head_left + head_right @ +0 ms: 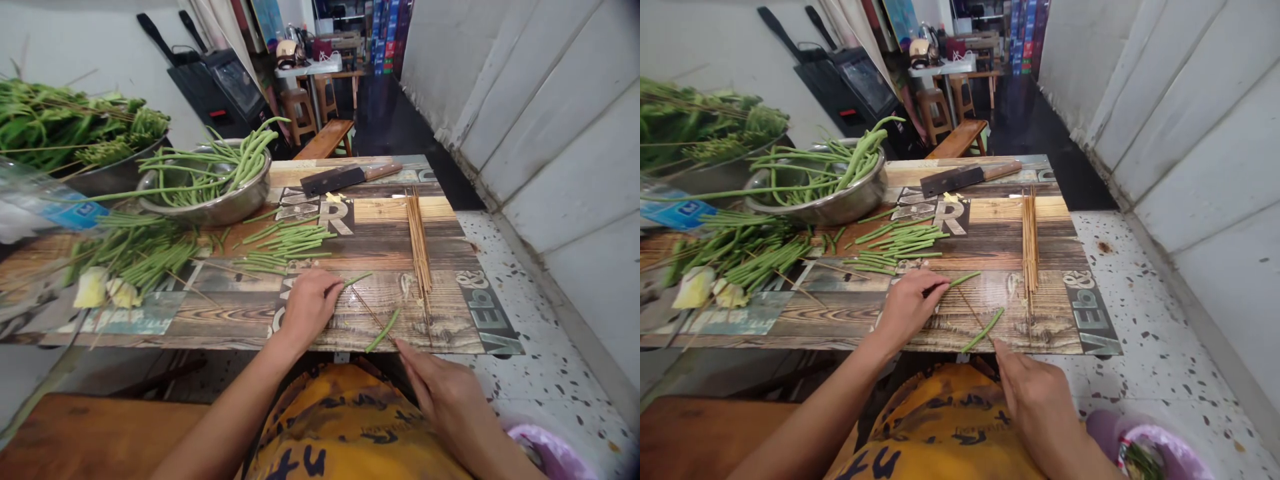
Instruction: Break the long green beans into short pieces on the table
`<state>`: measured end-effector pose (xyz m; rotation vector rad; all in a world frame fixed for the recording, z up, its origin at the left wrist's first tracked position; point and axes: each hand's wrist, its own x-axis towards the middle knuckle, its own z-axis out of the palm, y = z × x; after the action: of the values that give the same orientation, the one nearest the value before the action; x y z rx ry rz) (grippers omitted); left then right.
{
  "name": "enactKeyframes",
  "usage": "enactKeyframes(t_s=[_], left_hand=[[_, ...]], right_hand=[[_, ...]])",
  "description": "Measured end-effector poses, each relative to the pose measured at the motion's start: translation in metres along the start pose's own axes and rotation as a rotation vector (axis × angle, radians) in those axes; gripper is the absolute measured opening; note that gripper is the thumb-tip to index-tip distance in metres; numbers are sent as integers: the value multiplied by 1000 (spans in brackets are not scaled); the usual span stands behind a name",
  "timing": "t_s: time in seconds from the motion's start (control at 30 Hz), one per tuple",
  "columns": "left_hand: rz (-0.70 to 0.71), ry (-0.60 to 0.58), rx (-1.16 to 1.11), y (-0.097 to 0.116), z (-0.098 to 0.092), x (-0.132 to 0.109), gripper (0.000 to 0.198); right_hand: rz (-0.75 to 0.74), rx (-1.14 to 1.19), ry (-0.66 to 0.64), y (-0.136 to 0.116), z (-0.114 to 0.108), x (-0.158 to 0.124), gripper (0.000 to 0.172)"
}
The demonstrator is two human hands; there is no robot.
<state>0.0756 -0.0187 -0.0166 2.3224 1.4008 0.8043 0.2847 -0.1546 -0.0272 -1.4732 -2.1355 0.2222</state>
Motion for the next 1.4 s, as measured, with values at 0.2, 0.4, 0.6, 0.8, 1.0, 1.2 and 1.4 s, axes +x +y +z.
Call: enactKeyframes(t_s=[0.2,0.4,0.6,0.8,1.0,1.2,1.4], left_hand=[[9,-2,-21,1,3,-1,11],[3,-12,-18,2,2,1,12],[-6,-6,-21,1,3,0,12],[-8,-10,-53,1,3,0,11],[-5,-37,-36,2,3,2,14],[6,-41,-44,3,2,3,14],[2,-29,-64,4,2,3,15]], right_hand=[[-13,-20,-3,-2,-1,-2,32],[-5,-25,-14,-2,-1,-1,32],[-6,-29,-31,-3,-2,0,32],[-14,-26,-12,-3,-2,0,32],[17,-14,-22,-2,0,-1,33],[29,8,6,-3,0,2,33],[29,2,-17,-2,2,2,33]])
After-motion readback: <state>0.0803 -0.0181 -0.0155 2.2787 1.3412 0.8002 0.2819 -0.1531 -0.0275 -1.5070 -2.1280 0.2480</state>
